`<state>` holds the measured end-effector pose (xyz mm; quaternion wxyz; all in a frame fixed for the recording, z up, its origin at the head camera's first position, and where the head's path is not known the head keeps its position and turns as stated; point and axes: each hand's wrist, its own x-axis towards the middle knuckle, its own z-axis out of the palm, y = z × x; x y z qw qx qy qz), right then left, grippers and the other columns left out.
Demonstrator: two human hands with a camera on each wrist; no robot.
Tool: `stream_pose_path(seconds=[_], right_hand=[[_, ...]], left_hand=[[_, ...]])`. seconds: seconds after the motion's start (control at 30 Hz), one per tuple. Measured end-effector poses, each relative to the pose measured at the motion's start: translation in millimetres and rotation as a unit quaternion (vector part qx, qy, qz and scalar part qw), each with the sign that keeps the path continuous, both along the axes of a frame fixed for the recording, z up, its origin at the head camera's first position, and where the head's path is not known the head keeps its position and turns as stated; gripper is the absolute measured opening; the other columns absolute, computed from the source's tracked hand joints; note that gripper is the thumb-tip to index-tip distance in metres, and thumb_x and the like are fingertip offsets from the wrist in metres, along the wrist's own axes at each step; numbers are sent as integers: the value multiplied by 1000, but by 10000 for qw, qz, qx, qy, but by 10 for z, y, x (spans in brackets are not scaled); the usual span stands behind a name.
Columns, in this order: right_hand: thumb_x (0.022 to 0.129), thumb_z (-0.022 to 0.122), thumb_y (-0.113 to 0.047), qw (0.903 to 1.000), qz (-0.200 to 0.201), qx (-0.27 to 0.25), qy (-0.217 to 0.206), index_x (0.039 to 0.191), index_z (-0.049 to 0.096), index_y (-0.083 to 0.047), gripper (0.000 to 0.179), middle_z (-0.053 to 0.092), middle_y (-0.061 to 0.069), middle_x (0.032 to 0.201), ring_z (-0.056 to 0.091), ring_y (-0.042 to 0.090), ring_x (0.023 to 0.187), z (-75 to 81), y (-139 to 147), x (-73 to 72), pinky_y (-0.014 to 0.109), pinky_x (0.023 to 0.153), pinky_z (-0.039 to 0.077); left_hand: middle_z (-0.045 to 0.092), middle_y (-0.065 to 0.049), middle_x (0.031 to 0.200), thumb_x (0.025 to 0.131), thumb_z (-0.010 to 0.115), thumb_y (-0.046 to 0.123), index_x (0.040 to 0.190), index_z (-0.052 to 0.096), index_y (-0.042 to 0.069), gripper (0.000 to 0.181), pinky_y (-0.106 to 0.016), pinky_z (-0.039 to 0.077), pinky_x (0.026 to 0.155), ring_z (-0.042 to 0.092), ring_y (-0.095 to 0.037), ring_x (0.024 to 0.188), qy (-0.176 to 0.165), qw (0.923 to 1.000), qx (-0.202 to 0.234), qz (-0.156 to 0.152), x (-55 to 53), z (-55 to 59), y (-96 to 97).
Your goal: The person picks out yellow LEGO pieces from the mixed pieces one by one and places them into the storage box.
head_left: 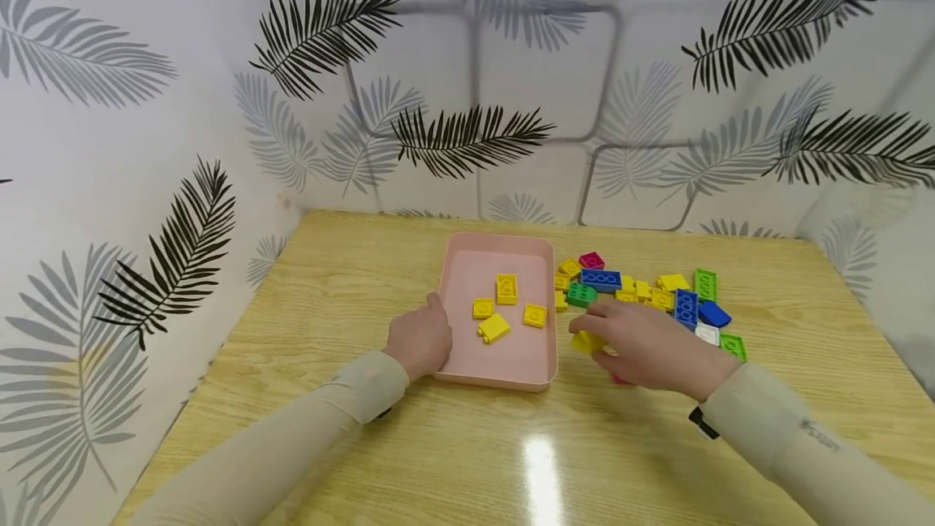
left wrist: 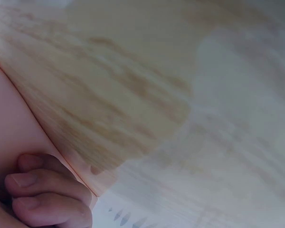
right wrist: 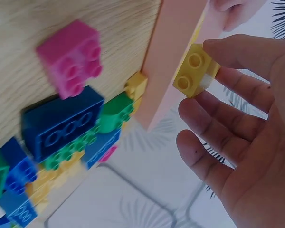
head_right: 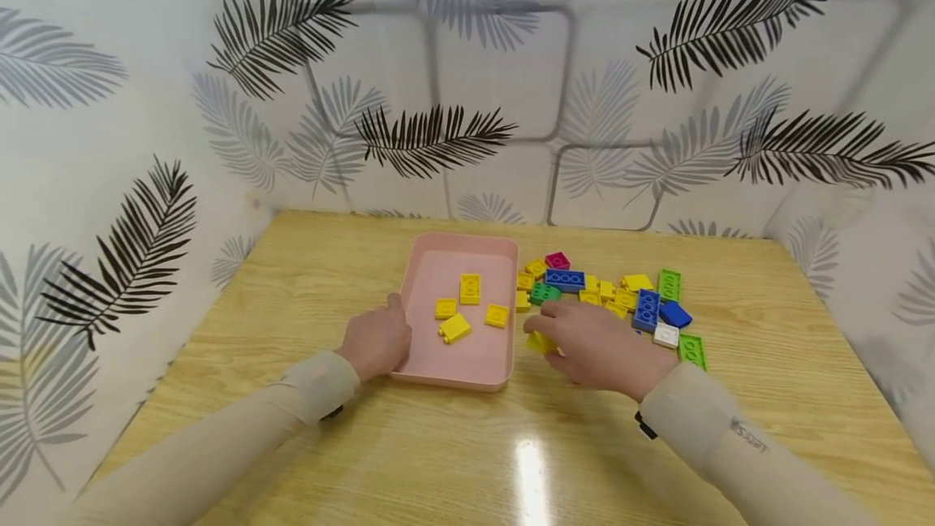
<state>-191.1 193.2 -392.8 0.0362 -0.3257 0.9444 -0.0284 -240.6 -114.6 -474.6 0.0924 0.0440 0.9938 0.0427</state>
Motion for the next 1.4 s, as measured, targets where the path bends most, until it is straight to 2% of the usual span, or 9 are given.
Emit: stream_pose_path(seconds=[0.17,0.43,0.53,0.7,0.83,0.93,1.03,1.17,1.4], right_hand=[[87,80,-23,9997,200,-50,122,127,68,-21,42,67,1,120,65,21,105,8,-165,-68,40,90,56],[86,81,-22,9957,804,-270,364,124,69,-19,40,66,1,115,64,17,95,-59,-408,-187,34,82,56],[87,81,-22,9963,814,-211,181,125,69,-20,40,65,0,113,62,16,93,-81,-504,-223,33,81,56],[87,80,-23,9972,690,-168,-247,127,69,-22,41,66,-1,117,61,16,97,-119,-643,-280,35,89,55],[87,80,-21,9965,625,-118,-538,126,70,-23,40,66,1,125,62,21,109,-157,-739,-315,38,96,53],[88,79,-23,9956,564,-19,-750,126,70,-25,39,63,3,135,59,25,123,-190,-806,-327,42,103,49],[89,78,-27,9948,509,109,-880,127,70,-29,39,61,2,140,56,25,130,-215,-853,-329,43,107,47],[89,77,-29,9940,601,133,-905,127,70,-29,39,64,0,137,59,24,128,-234,-893,-328,43,106,47],[89,77,-31,9932,851,149,-783,128,69,-27,40,68,-3,127,66,20,115,-239,-936,-335,40,101,51]], left_hand=[[63,-10,75,104,50,29,144,36,-7,56,-41,55,61,59,-19,55,35,10000,-33,-23,-7,16,5],[62,-9,72,103,50,29,142,38,-6,54,-41,55,60,59,-20,54,37,10000,-45,12,-14,-17,15],[63,-9,75,104,49,28,144,37,-6,54,-41,56,60,59,-19,56,33,10000,-45,20,-17,-18,15],[65,-10,77,104,49,27,146,36,-8,55,-42,56,61,59,-18,57,112,9999,-69,-13,-12,1,10],[65,-10,73,104,48,26,146,37,-9,55,-41,56,58,59,-17,54,233,9996,-123,-105,-1,-7,0],[64,-9,71,104,48,26,147,37,-9,56,-41,55,57,59,-16,53,277,9994,-182,-135,3,-16,-5],[65,-9,71,104,48,26,147,37,-9,56,-41,56,58,59,-17,53,275,9994,-171,-145,7,-15,3],[66,-10,72,104,48,26,146,37,-9,56,-42,56,59,60,-18,54,261,9995,-81,-135,16,-1,10],[69,-12,80,104,48,25,147,36,-8,56,-44,57,62,63,-20,59,230,9997,-92,-55,14,7,11]])
